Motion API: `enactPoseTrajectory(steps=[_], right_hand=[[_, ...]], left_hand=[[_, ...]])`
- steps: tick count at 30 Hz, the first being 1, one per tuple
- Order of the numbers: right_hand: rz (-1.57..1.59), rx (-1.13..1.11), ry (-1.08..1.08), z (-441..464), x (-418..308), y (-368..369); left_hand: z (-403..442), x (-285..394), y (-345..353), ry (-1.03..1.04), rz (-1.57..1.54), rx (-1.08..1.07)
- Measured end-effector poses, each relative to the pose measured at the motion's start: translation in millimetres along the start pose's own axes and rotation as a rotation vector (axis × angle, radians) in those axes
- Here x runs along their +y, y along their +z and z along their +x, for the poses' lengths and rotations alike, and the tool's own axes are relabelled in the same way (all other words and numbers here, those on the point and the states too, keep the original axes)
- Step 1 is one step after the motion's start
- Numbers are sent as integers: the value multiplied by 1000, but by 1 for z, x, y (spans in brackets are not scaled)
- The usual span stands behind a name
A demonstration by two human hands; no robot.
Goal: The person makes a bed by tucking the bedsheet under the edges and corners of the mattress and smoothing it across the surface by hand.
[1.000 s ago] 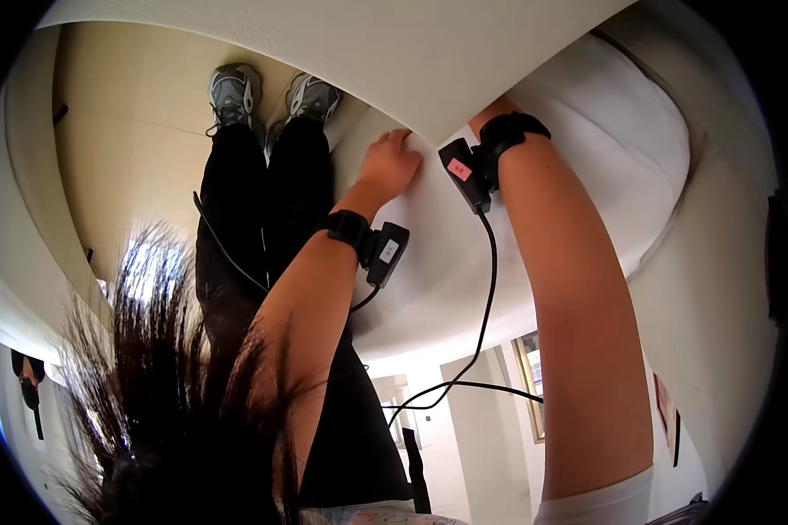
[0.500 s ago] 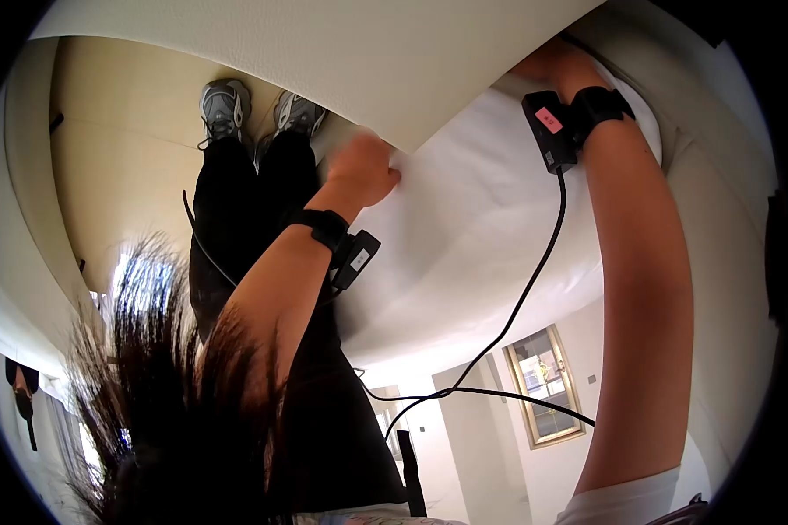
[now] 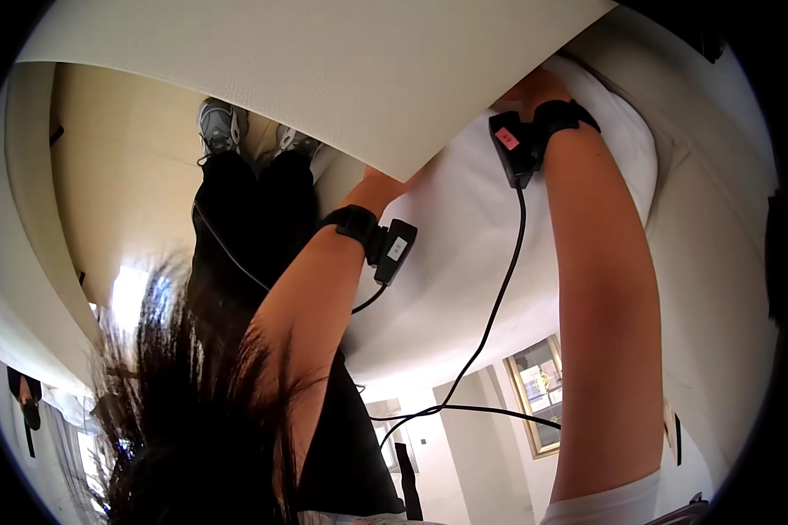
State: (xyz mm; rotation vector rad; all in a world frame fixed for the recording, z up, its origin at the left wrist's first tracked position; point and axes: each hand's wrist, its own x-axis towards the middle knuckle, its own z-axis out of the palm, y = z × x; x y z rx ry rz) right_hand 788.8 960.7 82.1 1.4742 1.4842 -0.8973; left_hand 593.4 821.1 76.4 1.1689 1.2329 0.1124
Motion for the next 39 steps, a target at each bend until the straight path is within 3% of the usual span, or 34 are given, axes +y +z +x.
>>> enactPoseTrajectory(steps=[5,7,10,14,16,19,33,35,39], right_hand=[[-108,43,-9,-13,10,4],[-142,53,-13,-16,10,6],[-180,82,-9,-14,10,8],[-208,115,-10,-7,10,3],[-214,138,-7,-6,11,1],[-219,157,-13,-6,11,-1],[-240,214,12,5,7,14],[-371,90,148,35,-9,20],[-348,72,135,41,-18,28]], left_hand=[[4,32,-13,152,168,152],[1,34,-11,21,78,121],[0,8,19,49,112,176],[13,-34,52,30,217,14],[6,2,22,-172,112,-1],[6,9,10,-241,104,-167],[10,6,25,-202,203,-66],[5,2,11,-200,170,-94],[11,3,13,-181,191,-92]])
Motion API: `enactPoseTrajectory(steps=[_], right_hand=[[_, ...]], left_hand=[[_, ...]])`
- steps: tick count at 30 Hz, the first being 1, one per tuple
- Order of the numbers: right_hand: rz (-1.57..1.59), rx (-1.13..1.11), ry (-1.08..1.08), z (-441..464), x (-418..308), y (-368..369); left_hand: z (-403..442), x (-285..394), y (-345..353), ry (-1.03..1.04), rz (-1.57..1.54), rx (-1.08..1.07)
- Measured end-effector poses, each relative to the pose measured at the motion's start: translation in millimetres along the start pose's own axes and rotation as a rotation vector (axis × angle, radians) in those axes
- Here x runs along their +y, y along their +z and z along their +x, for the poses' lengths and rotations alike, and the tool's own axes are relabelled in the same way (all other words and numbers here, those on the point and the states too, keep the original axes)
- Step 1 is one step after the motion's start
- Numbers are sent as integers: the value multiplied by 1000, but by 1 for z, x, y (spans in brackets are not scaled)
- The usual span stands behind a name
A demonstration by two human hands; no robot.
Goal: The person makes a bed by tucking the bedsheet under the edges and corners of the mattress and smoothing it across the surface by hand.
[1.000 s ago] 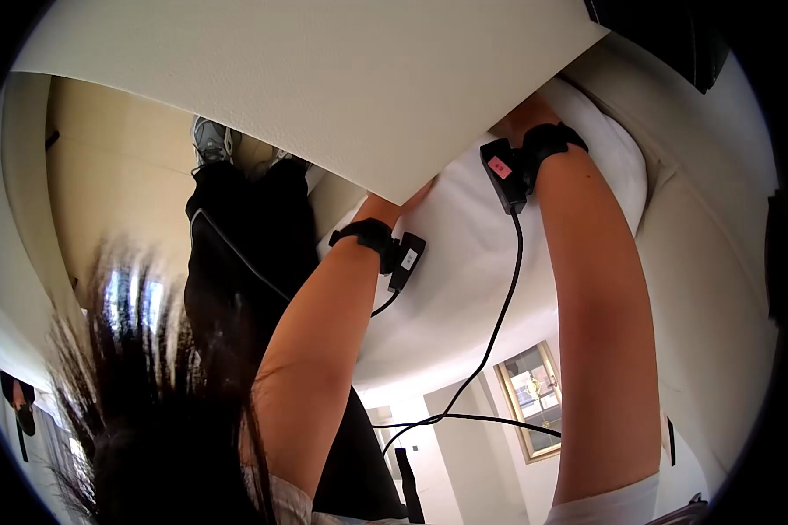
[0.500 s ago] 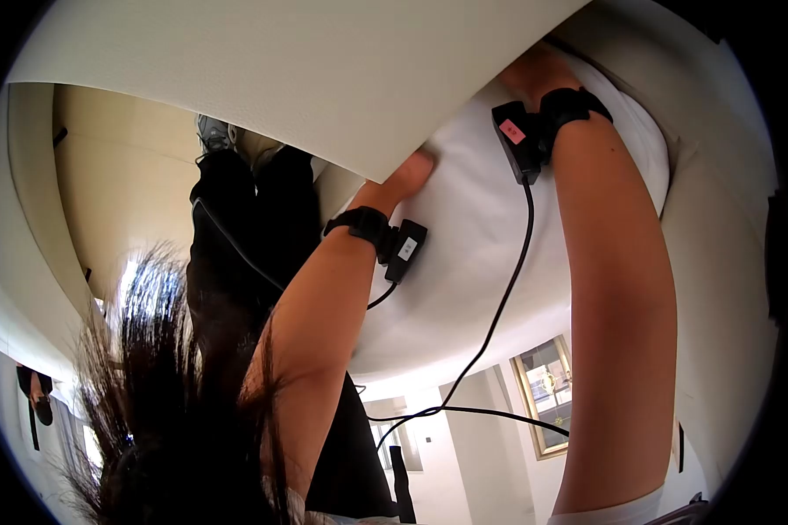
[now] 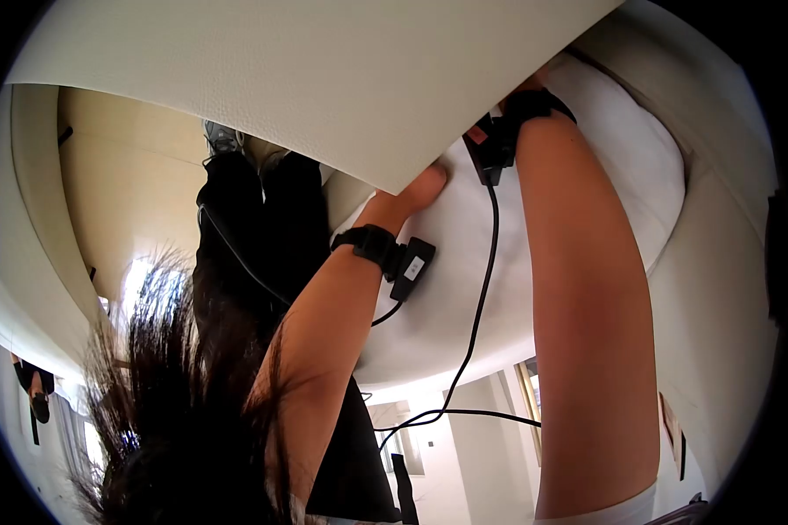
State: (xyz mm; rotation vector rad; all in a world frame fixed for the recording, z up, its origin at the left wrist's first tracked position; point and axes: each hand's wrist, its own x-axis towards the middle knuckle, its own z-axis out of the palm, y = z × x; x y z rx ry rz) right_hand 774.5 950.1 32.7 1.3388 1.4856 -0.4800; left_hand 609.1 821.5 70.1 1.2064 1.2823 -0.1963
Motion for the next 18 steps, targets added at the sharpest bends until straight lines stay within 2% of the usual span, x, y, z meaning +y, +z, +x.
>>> enactPoseTrajectory(steps=[2,4,14,16,18], right_hand=[[41,21,-24,-17,15,0],[58,27,-52,-20,18,1],[87,13,-133,-39,39,-22],[81,-7,-148,-48,47,-34],[58,-50,-165,-55,55,-58]], left_hand=[[-14,28,1,6,-41,-31],[-9,37,-1,-53,3,-160],[-8,23,-4,87,-73,-95],[-23,34,-20,160,87,-45],[-29,31,-34,215,118,-22]])
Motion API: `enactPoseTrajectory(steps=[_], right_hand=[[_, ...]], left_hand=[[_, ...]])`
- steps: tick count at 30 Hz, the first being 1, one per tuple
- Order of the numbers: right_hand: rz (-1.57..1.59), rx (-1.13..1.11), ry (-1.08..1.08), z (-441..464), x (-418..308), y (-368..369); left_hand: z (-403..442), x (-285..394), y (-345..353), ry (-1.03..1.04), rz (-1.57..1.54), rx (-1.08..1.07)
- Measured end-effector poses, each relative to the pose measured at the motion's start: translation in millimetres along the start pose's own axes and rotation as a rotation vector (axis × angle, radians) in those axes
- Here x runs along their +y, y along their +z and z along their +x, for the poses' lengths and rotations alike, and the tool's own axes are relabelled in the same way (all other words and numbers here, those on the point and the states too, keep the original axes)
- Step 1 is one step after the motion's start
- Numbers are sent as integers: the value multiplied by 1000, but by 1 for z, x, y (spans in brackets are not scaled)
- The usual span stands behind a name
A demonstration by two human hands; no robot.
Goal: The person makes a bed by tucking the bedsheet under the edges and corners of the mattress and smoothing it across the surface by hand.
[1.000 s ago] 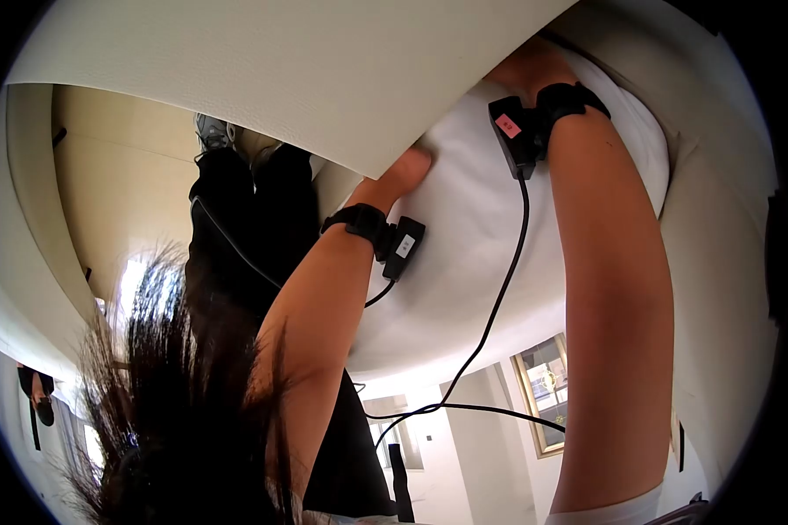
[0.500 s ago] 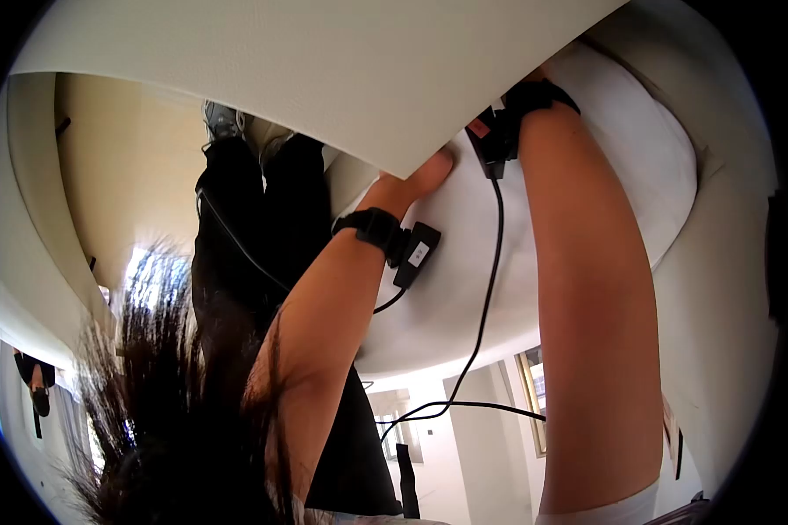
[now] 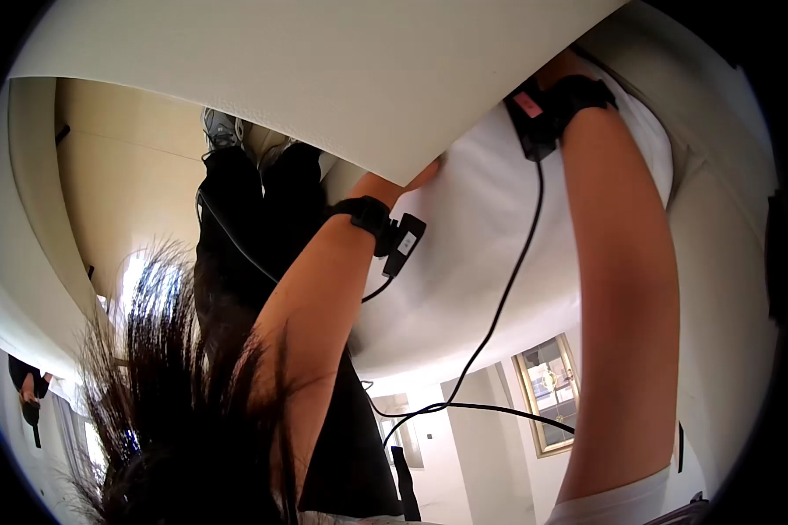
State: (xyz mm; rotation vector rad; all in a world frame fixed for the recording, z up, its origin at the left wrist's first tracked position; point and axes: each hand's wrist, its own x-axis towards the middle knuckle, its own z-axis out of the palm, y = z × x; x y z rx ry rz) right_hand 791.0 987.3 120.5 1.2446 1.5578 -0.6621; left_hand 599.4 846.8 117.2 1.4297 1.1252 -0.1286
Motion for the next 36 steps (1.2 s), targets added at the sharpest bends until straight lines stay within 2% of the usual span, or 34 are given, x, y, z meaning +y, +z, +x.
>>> enactPoseTrajectory(steps=[2,4,5,7,9,10,12,13,14,15,16,17,19,20,22,24,26,28,29,31,32,34,35,36], right_hand=[[-36,-76,-5,-8,3,-27],[-68,-118,-20,-22,-1,-47],[10,-79,-67,-18,39,-32],[98,227,-192,-13,33,7],[52,4,-200,-33,-8,14],[63,15,-191,-44,-13,20],[-163,-194,-81,-69,-12,11],[-202,-143,105,-83,-14,-14],[-265,-33,219,-81,5,-12],[-329,118,210,-68,20,11],[-388,271,205,-52,31,33],[-368,279,212,-51,24,27],[161,-256,-68,-57,-10,23],[132,-149,-172,-60,-21,44],[-152,-219,-65,-88,-23,10],[-14,-130,-39,-94,-10,26],[120,2,10,-94,-3,42],[70,75,-27,-88,-3,57],[119,-12,-48,-84,-3,52],[171,-68,-108,-79,15,48],[212,-122,-169,-79,24,49],[200,-36,-158,-83,8,71],[189,16,-161,-75,11,75],[184,-8,-163,-72,9,73]], left_hand=[[-4,-11,-6,51,38,21],[-6,-27,-10,40,63,-65],[10,5,10,11,116,-83],[0,-8,30,-7,106,12],[-18,-13,28,-13,158,-38],[-25,-19,25,-33,204,-93],[-36,-32,11,-133,45,-311],[-60,-30,-15,-95,43,-296],[-63,-33,-25,-192,-14,-378],[-66,-37,-36,-295,-68,-454],[-67,-43,-46,-300,-44,-447],[-70,-51,-53,-185,43,-419],[-71,-75,-60,-204,101,-368],[-73,-77,-70,-197,105,-370],[-74,-67,-89,-253,126,-375],[-73,-63,-91,-286,146,-412],[-69,-93,-77,125,189,-619],[-67,-61,-76,-13,27,-639],[-60,-48,-76,-13,31,-642],[-59,-11,-61,-266,-423,-722],[-64,11,-51,-281,-429,-716],[-67,39,-36,-286,-630,-543],[-46,37,-13,-282,-636,-551],[-35,21,22,-186,-588,-374]])
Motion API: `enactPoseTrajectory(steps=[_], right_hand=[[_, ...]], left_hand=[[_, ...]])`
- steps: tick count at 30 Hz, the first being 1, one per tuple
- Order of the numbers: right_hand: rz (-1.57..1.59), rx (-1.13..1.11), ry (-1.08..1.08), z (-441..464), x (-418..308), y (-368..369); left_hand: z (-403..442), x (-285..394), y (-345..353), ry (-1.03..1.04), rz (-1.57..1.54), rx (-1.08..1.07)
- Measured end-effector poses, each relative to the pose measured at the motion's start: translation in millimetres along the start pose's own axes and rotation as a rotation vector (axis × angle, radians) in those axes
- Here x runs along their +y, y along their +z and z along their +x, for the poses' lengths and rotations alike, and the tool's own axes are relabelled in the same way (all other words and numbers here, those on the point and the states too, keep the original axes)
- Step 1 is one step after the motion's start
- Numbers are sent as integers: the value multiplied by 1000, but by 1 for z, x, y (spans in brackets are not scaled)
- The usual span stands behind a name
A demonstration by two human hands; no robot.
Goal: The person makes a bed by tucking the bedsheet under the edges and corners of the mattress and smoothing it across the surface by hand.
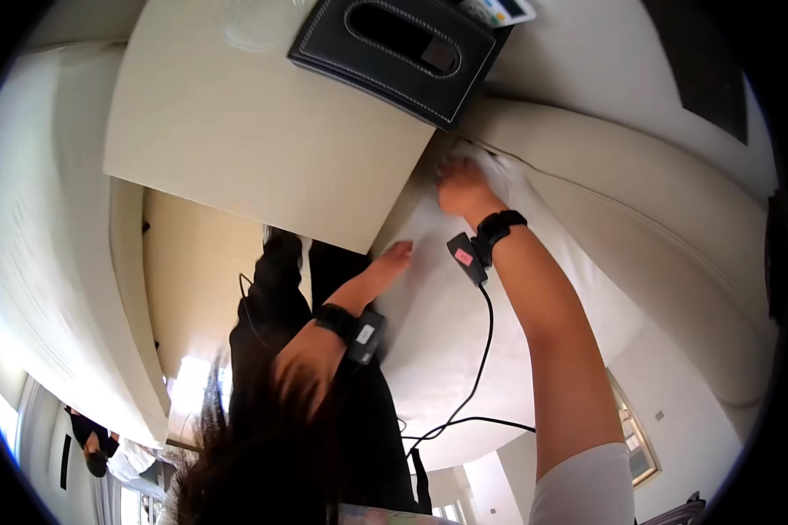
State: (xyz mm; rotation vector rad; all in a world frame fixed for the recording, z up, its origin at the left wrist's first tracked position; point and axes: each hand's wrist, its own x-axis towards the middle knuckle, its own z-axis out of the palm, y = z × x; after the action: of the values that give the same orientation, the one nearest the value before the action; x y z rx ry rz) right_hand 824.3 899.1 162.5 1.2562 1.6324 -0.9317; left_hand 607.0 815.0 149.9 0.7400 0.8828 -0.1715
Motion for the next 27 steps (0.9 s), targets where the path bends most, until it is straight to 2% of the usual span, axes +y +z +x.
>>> enactPoseTrajectory(steps=[1,2,3,4,5,7,8,10,12,14,17,18,20,21,22,24,26,27], right_hand=[[-7,21,68,-3,0,-3],[-20,40,137,-4,0,-5],[53,-106,140,4,5,-1],[56,25,153,3,5,5],[67,141,164,-2,6,8],[72,103,199,4,7,8],[75,89,240,7,8,12],[93,47,236,12,9,14],[109,13,232,19,12,16],[132,59,218,31,20,31],[13,123,152,35,27,48],[-40,156,121,36,29,47],[-141,242,53,41,27,39],[-325,129,150,31,12,19],[-338,128,155,41,15,29],[-183,225,167,62,25,59],[-4,316,154,76,35,73],[156,516,111,89,36,85]], left_hand=[[13,-20,19,122,52,147],[17,-23,34,106,24,133],[24,-31,46,137,16,269],[33,-47,53,178,15,414],[37,-58,56,161,4,406],[46,-85,61,259,182,493],[45,-94,67,240,164,486],[40,-88,65,362,238,600],[46,-84,67,339,240,601],[67,-92,72,223,440,723],[57,-48,62,146,236,648],[58,-39,62,158,236,647],[55,-21,59,-48,475,594],[57,-20,59,-32,469,603],[57,-23,61,6,405,589],[53,-26,67,16,324,552],[48,-10,62,15,408,574],[46,-6,59,14,436,585]])
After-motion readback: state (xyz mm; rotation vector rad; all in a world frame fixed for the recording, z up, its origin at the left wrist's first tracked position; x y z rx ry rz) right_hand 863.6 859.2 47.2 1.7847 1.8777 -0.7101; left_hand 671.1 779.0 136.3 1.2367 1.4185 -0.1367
